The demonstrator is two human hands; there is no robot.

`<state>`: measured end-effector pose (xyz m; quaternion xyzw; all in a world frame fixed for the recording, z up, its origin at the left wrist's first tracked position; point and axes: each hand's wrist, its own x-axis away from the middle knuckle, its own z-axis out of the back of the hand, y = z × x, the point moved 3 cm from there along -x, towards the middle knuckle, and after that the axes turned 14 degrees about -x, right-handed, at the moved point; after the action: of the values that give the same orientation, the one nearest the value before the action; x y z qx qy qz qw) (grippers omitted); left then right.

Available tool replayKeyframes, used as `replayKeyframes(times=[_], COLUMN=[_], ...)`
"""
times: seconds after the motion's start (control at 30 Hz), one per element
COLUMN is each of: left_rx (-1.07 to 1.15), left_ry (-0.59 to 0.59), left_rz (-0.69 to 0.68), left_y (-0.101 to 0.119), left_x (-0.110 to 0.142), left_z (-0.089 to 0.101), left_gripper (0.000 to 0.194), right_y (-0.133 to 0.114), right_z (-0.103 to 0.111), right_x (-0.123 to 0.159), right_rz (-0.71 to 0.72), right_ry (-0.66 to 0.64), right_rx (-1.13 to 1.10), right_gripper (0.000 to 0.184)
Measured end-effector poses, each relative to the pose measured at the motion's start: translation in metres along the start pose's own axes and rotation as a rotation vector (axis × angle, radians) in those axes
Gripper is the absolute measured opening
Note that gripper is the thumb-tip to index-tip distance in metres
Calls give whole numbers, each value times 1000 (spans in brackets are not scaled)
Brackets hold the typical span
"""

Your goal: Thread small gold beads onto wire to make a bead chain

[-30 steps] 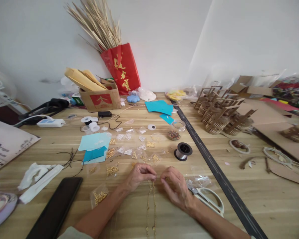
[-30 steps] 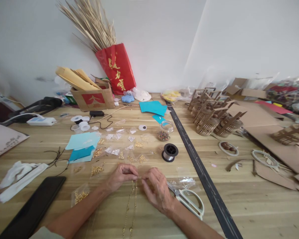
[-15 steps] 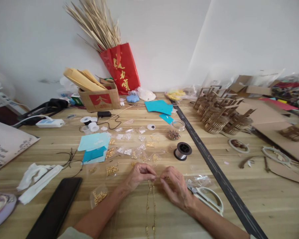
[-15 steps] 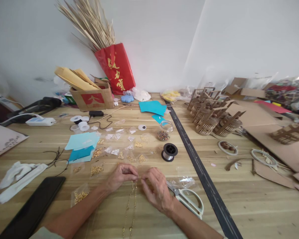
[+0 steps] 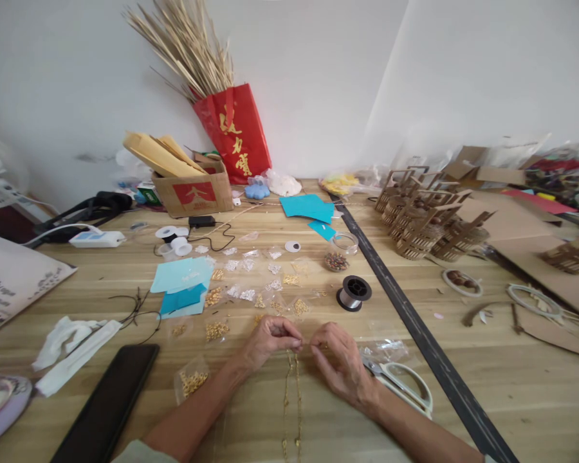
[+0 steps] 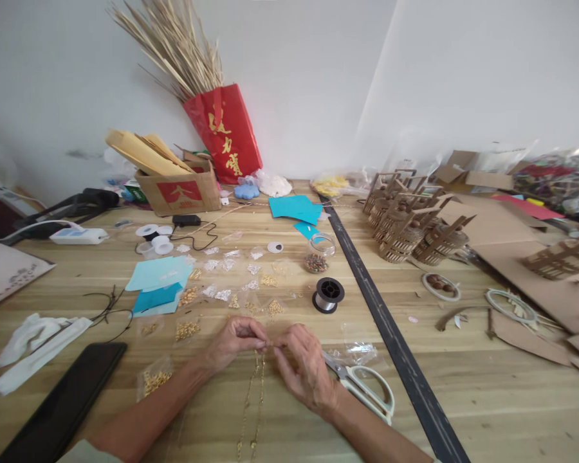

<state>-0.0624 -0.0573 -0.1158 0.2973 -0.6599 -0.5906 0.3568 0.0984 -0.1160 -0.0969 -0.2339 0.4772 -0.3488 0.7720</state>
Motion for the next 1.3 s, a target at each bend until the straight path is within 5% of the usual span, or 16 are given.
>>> replayKeyframes(times=[1.3], left_rx=[13], left_ry=[-4], left_rz=[-42], left_y=[-1], left_x=[0], left_z=[1], left_gripper=[17], right_y=[1], right_z=[-1], right_x=[0], right_rz=[-13], right_ry=[-16], right_rx=[1], right_gripper=[8])
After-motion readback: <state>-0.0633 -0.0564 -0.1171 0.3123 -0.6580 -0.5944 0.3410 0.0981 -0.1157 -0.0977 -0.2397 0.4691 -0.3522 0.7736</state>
